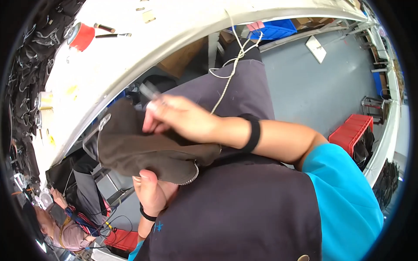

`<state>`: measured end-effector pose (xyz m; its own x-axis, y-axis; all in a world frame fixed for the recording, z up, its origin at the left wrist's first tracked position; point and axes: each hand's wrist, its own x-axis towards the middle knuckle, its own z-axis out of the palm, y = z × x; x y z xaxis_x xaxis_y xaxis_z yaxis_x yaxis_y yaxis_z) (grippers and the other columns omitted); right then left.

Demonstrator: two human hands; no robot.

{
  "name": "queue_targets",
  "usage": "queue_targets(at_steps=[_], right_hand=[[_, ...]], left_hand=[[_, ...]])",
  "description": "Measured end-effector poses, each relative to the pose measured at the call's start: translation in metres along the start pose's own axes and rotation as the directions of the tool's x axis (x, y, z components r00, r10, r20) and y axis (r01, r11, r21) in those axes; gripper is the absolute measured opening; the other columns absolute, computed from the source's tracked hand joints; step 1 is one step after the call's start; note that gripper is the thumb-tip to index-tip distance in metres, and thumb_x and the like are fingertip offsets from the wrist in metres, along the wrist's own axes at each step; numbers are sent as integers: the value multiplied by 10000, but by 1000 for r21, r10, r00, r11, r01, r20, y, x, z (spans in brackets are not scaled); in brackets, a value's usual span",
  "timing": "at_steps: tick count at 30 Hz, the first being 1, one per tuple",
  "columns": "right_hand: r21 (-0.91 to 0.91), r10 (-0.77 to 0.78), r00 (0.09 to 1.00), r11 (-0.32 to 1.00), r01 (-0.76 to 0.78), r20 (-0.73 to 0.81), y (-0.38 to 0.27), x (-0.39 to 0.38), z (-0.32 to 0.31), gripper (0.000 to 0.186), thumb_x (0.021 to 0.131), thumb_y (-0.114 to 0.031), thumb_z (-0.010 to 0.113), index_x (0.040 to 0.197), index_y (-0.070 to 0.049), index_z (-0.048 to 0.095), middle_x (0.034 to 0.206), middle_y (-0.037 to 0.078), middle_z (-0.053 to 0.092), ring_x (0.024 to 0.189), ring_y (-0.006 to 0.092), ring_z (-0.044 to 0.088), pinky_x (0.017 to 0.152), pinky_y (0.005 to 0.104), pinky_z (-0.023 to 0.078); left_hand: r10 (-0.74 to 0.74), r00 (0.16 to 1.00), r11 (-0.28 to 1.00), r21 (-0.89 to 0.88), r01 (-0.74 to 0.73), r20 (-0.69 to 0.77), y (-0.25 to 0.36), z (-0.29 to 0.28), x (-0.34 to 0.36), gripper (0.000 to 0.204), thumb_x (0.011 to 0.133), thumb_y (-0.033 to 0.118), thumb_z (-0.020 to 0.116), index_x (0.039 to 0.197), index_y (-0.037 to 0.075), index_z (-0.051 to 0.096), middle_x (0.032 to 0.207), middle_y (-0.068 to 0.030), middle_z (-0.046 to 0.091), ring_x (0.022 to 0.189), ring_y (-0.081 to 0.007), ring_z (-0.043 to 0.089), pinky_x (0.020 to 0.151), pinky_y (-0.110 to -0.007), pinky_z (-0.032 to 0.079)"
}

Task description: The recorder trims loose threads and inspects the zipper/lining of a small brown leather pouch at a workshop station.

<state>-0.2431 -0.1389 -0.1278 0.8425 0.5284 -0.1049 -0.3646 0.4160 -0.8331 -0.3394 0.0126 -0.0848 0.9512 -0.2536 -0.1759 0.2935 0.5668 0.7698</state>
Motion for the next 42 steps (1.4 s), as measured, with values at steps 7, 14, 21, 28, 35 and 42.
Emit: queue_targets(at_steps=[7, 14, 21, 28, 35, 42], right_hand=[[-675, -319, 923, 634, 377, 217, -93, -48, 6, 220, 844, -107, 708, 1052, -39, 691, 788, 61, 581, 709, 163, 556, 597, 278, 451], [-768, -544, 770, 317, 556, 333, -77, -50, 8, 374, 607, 48, 731, 973, -1, 673, 813, 77, 554, 658, 215, 568, 513, 314, 455], [-640, -307, 952, 727, 249, 22, -64, -49, 13, 92, 842, -62, 683, 841, -17, 602, 782, 67, 517, 708, 194, 503, 624, 295, 424], [-388, -150, 988, 909, 150, 30, -69, -56, 19, 131, 920, -128, 642, 855, -15, 624, 812, 43, 538, 776, 152, 509, 696, 286, 417], [-434, -157, 957, 865, 253, 245, -102, -73, -9, 484, 809, -365, 776, 1079, 21, 662, 801, 52, 579, 647, 102, 496, 567, 244, 378], [-772, -149, 984, 613, 167, 95, -97, -86, -10, 239, 917, -228, 639, 948, 0, 574, 798, 85, 595, 651, 197, 572, 597, 301, 447]], left_hand=[[139, 990, 990, 23, -139, 1, -6, 2, 12, 509, 936, 289, 634, 1340, 28, 465, 1331, -136, 542, 1182, -264, 564, 1007, -441, 455], [77, 992, 982, 180, -57, -105, 4, 16, 15, 224, 960, 126, 579, 1139, -7, 580, 1013, -95, 669, 932, -186, 636, 866, -338, 499], [55, 991, 997, 55, -49, -119, -5, 16, 19, 376, 861, 40, 638, 1222, -13, 550, 1164, -107, 633, 1076, -208, 604, 965, -364, 456], [-57, 993, 986, -165, 39, -108, 1, 19, 20, 448, 843, -25, 665, 1261, -3, 505, 1203, -105, 605, 1085, -186, 589, 948, -352, 462], [-32, 987, 993, -121, 13, -154, -3, 15, 15, 434, 845, -39, 637, 1258, -20, 506, 1204, -120, 607, 1087, -209, 595, 965, -372, 455], [64, 997, 994, -85, -67, -39, -9, 8, 18, 528, 860, 132, 671, 1326, -6, 462, 1277, -143, 565, 1163, -282, 566, 1021, -438, 436]])
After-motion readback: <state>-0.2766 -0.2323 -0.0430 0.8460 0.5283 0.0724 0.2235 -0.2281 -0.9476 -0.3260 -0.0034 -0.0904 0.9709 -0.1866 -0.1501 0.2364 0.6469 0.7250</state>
